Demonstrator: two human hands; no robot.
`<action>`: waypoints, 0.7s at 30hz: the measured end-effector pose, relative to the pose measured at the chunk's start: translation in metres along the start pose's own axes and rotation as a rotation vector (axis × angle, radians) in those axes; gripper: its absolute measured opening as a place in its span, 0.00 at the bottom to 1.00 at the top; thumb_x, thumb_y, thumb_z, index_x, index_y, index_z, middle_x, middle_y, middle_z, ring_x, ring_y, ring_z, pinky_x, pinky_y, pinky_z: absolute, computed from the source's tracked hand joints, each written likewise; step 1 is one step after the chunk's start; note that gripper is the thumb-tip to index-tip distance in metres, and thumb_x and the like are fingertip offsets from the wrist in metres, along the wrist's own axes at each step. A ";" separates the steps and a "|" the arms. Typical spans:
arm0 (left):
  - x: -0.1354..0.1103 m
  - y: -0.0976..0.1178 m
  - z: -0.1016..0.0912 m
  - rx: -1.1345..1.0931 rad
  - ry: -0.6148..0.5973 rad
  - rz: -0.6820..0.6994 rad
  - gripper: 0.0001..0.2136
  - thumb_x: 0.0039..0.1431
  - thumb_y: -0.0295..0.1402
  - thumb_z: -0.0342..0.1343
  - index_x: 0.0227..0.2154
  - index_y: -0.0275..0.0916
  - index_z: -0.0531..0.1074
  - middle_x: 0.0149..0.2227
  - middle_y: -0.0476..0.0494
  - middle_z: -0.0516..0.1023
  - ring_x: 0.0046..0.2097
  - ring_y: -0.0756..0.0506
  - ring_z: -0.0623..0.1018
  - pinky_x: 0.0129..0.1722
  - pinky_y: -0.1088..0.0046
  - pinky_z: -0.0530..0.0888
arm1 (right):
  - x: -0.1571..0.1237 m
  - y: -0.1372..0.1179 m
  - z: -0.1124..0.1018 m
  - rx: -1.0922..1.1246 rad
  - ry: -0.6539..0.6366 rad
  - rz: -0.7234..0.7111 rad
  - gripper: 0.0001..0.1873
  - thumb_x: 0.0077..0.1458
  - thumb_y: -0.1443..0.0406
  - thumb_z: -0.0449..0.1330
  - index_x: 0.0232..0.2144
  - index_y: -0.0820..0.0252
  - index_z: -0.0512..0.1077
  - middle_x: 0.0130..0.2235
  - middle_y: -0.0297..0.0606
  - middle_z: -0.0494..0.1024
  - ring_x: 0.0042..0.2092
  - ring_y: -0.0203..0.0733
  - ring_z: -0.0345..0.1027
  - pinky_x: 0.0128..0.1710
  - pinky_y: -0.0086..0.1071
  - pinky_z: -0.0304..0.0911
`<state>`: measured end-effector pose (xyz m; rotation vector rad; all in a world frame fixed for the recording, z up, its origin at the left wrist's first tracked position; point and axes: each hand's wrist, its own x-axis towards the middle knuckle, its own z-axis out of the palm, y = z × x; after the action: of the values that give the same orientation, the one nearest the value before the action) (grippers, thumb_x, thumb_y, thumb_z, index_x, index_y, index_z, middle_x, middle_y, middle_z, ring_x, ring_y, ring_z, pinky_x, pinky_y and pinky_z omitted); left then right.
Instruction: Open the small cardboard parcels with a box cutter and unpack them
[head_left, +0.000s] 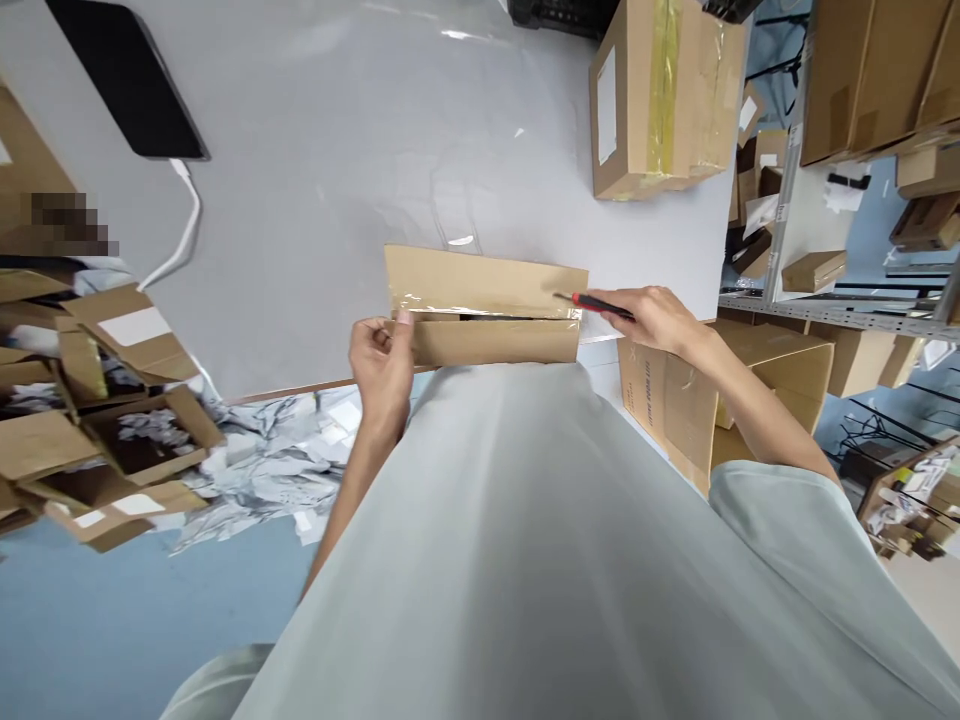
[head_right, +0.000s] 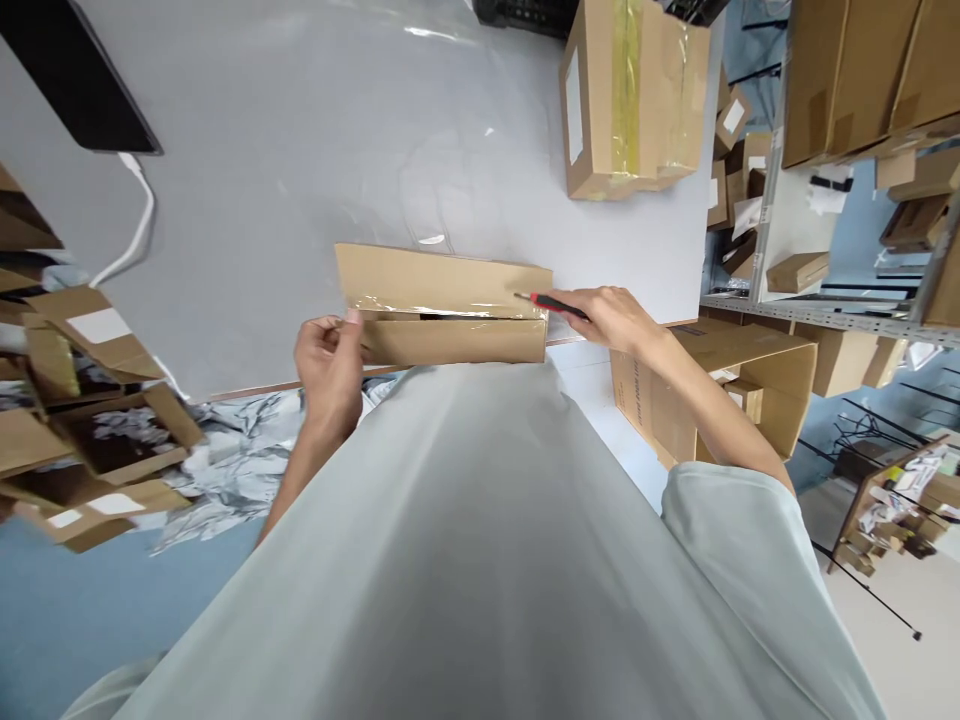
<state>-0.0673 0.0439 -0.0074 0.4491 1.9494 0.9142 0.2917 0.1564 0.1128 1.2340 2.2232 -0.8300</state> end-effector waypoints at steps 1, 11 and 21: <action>-0.001 0.003 -0.001 0.017 -0.009 -0.018 0.10 0.73 0.30 0.62 0.35 0.41 0.67 0.29 0.56 0.66 0.32 0.50 0.66 0.36 0.73 0.63 | -0.004 0.003 0.002 -0.002 -0.030 -0.014 0.31 0.78 0.61 0.52 0.78 0.44 0.68 0.63 0.40 0.86 0.55 0.52 0.82 0.49 0.37 0.67; 0.000 0.007 0.005 0.092 0.047 -0.021 0.13 0.64 0.25 0.67 0.33 0.39 0.67 0.30 0.56 0.68 0.33 0.51 0.66 0.36 0.74 0.64 | -0.005 0.015 -0.002 -0.072 -0.166 -0.013 0.27 0.77 0.62 0.55 0.72 0.36 0.75 0.59 0.34 0.89 0.51 0.50 0.83 0.43 0.36 0.60; -0.009 0.007 0.029 0.134 0.066 -0.020 0.14 0.66 0.26 0.67 0.33 0.41 0.66 0.29 0.57 0.65 0.32 0.50 0.65 0.35 0.72 0.63 | -0.026 0.029 0.001 -0.105 -0.165 0.110 0.26 0.79 0.62 0.56 0.71 0.33 0.76 0.59 0.37 0.89 0.52 0.53 0.83 0.45 0.38 0.61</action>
<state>-0.0377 0.0551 -0.0058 0.4807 2.0798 0.7979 0.3295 0.1519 0.1206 1.1828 2.0223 -0.7348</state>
